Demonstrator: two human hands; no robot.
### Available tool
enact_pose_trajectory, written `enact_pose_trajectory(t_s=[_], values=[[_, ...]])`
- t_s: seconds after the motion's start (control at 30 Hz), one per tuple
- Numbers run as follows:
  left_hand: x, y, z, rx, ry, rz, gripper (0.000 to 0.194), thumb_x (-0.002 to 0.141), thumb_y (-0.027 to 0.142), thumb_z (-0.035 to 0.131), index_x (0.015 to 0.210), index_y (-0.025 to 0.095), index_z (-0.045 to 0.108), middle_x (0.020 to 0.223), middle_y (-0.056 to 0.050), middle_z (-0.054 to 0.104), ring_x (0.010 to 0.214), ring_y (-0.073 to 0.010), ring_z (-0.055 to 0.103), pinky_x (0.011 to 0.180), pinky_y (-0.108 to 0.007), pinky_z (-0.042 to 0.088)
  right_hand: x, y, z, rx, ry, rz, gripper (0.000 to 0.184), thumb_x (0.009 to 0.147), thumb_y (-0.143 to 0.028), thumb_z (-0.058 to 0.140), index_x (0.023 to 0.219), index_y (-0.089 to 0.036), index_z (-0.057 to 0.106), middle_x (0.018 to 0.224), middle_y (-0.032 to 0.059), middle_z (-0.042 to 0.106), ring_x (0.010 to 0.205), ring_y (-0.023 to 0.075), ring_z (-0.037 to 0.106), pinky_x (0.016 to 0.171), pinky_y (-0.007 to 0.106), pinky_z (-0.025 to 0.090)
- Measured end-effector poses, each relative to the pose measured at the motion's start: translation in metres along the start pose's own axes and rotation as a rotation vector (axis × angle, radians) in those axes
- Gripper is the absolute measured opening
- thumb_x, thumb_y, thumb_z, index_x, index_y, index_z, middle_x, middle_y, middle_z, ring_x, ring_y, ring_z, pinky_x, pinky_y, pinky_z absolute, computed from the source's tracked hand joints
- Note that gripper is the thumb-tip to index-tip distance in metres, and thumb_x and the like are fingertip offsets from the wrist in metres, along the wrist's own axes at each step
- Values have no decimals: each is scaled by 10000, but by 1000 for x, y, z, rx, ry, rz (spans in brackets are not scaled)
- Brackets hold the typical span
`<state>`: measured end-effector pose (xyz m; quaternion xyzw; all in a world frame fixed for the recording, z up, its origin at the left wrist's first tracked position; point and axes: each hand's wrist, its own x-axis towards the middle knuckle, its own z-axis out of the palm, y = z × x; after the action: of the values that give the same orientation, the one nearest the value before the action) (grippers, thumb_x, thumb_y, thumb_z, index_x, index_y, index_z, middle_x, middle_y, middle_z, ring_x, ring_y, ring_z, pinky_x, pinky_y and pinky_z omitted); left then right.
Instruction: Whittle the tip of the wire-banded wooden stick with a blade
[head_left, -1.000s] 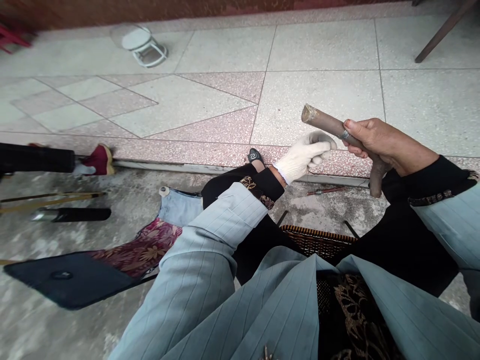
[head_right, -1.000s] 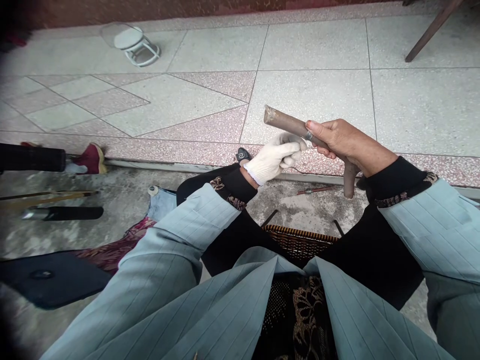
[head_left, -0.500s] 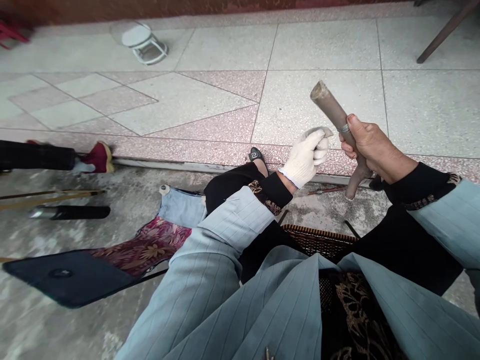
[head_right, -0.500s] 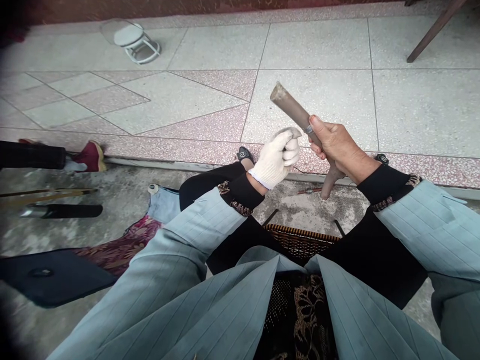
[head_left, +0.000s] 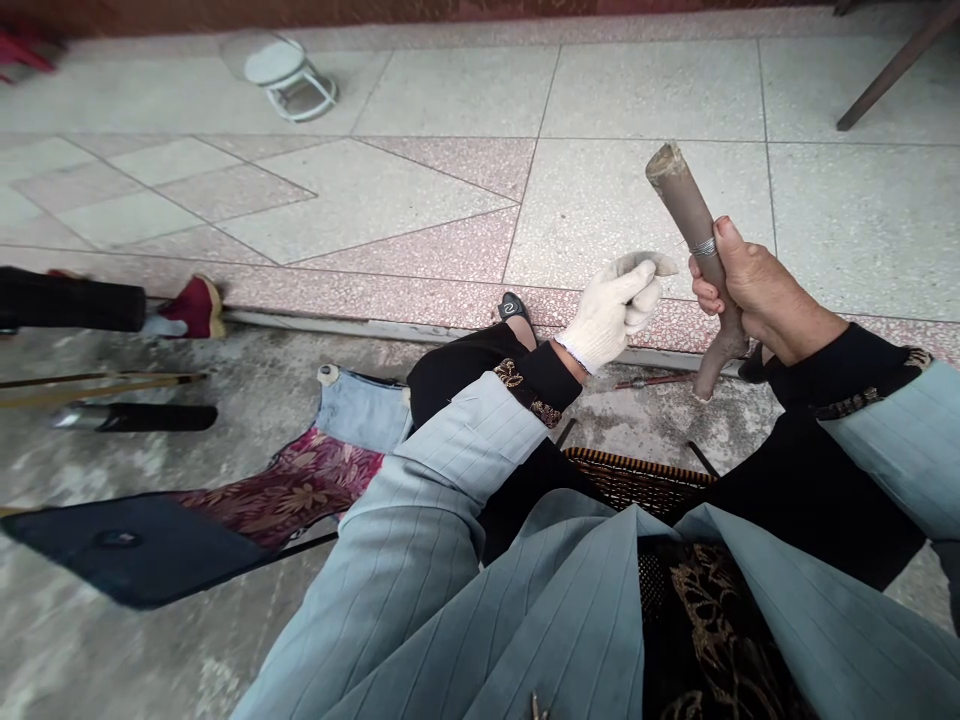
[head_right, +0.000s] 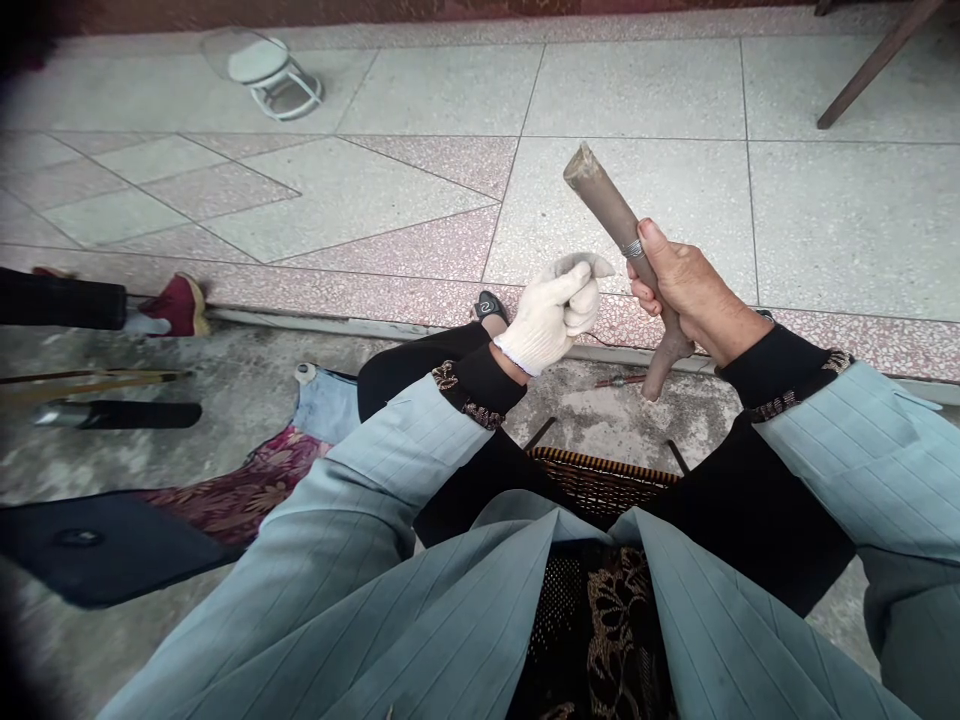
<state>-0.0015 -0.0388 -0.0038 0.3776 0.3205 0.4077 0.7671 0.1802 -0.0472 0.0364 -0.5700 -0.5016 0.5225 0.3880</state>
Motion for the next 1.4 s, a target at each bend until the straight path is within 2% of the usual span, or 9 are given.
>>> enact_pose_trajectory(t_s=[0.2, 0.4, 0.63, 0.83, 1.0, 1.07, 1.17, 1.27, 1.4], values=[[0, -3, 2, 81, 33, 80, 253, 1121, 457, 648, 1039, 219, 681, 559, 134, 262, 457, -74, 157, 453, -234, 152, 0, 1, -5, 3, -38, 16, 819, 833, -1069, 626, 769, -254, 583, 577, -7, 465, 476, 119, 375, 464, 329, 300], [0, -1, 10, 215, 184, 94, 273, 1072, 458, 773, 979, 218, 681, 577, 115, 362, 482, -48, 267, 474, -229, 226, -1, -4, -3, -10, -27, 22, 822, 871, -1077, 561, 756, -263, 557, 554, -6, 447, 457, 123, 367, 437, 307, 294], [2, -3, 9, 217, 160, 123, 234, 1077, 398, 772, 986, 204, 680, 591, 111, 397, 481, -33, 311, 482, -206, 243, 0, -5, -2, 2, -32, 34, 805, 897, -1062, 556, 763, -269, 543, 552, -12, 450, 436, 120, 379, 408, 307, 321], [-2, 0, 10, 134, 86, 54, 179, 1116, 310, 603, 986, 200, 657, 525, 128, 366, 426, -54, 223, 428, -227, 163, 0, -3, 0, 53, -25, 20, 794, 885, -1056, 588, 851, -263, 600, 543, -39, 429, 433, 124, 373, 414, 295, 307], [-1, 2, 9, 222, 112, 89, 160, 1065, 277, 625, 923, 205, 643, 522, 125, 394, 453, -58, 292, 464, -214, 220, 0, -3, 2, 132, -83, 35, 753, 910, -1005, 633, 955, -253, 649, 555, -64, 403, 449, 120, 354, 437, 287, 317], [0, 2, 8, 296, 124, 106, 137, 1042, 269, 635, 921, 206, 648, 546, 119, 420, 471, -59, 328, 483, -216, 253, 0, -2, 3, 168, -75, 27, 653, 940, -906, 714, 968, -257, 644, 571, -70, 402, 471, 118, 354, 452, 276, 334], [2, 0, 5, 408, 115, 132, 115, 1027, 275, 629, 937, 208, 658, 595, 109, 460, 496, -60, 362, 504, -226, 273, 1, -2, 6, 179, -22, -22, 368, 937, -522, 896, 966, -253, 648, 611, -73, 431, 518, 111, 374, 485, 253, 356], [5, -4, 4, 407, 79, 179, 136, 1015, 303, 647, 924, 201, 655, 623, 107, 482, 511, -49, 358, 519, -223, 272, 1, -2, 7, 100, 29, -64, 190, 877, -181, 835, 856, -226, 651, 608, -53, 480, 535, 104, 402, 507, 253, 341], [3, -3, 6, 302, 37, 145, 123, 983, 286, 654, 898, 198, 644, 583, 122, 455, 475, -38, 317, 490, -211, 253, 3, 0, 4, 10, 59, -98, 113, 858, -122, 771, 872, -213, 705, 610, -41, 521, 557, 123, 453, 543, 271, 366]])
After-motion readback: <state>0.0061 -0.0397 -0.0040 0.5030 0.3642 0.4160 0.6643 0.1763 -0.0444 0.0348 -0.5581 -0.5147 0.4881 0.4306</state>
